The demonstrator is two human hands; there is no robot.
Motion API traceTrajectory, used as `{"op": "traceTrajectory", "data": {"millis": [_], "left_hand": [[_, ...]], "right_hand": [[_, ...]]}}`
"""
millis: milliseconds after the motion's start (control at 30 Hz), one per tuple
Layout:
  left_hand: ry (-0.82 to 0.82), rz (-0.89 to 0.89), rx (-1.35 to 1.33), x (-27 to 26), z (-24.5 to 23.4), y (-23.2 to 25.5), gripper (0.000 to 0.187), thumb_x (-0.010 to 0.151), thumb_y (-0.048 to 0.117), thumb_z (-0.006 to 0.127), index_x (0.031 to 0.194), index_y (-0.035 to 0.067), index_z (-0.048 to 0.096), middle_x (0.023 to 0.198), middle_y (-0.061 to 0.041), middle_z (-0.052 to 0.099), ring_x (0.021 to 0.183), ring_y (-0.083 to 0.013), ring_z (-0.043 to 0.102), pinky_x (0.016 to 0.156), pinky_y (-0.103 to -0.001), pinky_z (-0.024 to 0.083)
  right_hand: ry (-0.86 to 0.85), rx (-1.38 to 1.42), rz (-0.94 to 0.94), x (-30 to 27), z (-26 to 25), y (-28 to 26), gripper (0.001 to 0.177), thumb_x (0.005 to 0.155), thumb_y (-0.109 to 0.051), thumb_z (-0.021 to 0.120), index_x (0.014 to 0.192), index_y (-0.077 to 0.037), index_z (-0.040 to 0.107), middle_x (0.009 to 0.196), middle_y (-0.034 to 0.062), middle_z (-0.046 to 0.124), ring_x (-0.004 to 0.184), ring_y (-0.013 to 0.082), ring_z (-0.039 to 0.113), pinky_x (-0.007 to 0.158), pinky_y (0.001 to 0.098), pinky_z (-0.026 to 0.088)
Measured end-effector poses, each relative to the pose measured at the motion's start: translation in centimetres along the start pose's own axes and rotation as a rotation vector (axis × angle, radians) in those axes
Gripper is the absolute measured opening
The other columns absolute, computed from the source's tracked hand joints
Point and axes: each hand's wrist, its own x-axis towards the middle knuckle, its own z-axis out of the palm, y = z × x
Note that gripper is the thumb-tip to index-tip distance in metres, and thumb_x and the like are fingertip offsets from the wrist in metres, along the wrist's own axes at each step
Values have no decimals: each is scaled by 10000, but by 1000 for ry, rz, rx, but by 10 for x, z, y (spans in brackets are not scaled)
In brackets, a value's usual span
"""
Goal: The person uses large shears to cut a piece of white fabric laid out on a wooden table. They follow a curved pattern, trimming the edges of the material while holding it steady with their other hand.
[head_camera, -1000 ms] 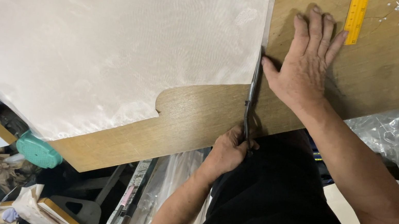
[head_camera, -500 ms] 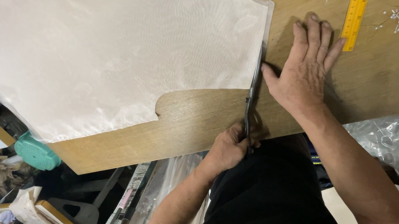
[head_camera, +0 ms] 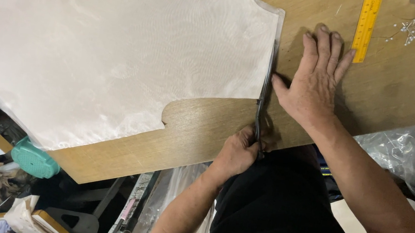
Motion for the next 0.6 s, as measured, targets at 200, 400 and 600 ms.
{"op": "traceTrajectory", "data": {"millis": [200,400,600], "left_hand": [[1,-39,-41,3,-4,17,308,886,87,508,1152,136,657,957,-7,751,904,-137,728,879,-272,578],[-7,-95,-21,4,-5,22,314,894,110,498,1163,111,661,1020,-20,763,1006,-162,728,939,-289,566],[-10,-104,-36,6,-9,34,330,876,91,487,1147,134,670,961,-22,749,912,-147,718,854,-274,580]], "right_hand": [[8,-9,-12,0,0,1,947,768,-278,890,1481,33,350,1607,269,295,1479,502,236,1153,766,101],[6,-5,-19,0,0,1,951,781,-285,888,1487,48,346,1610,282,293,1490,506,220,1167,754,71],[11,-10,-28,-1,1,3,957,769,-273,896,1487,37,344,1605,272,301,1488,502,228,1167,761,89]]}}
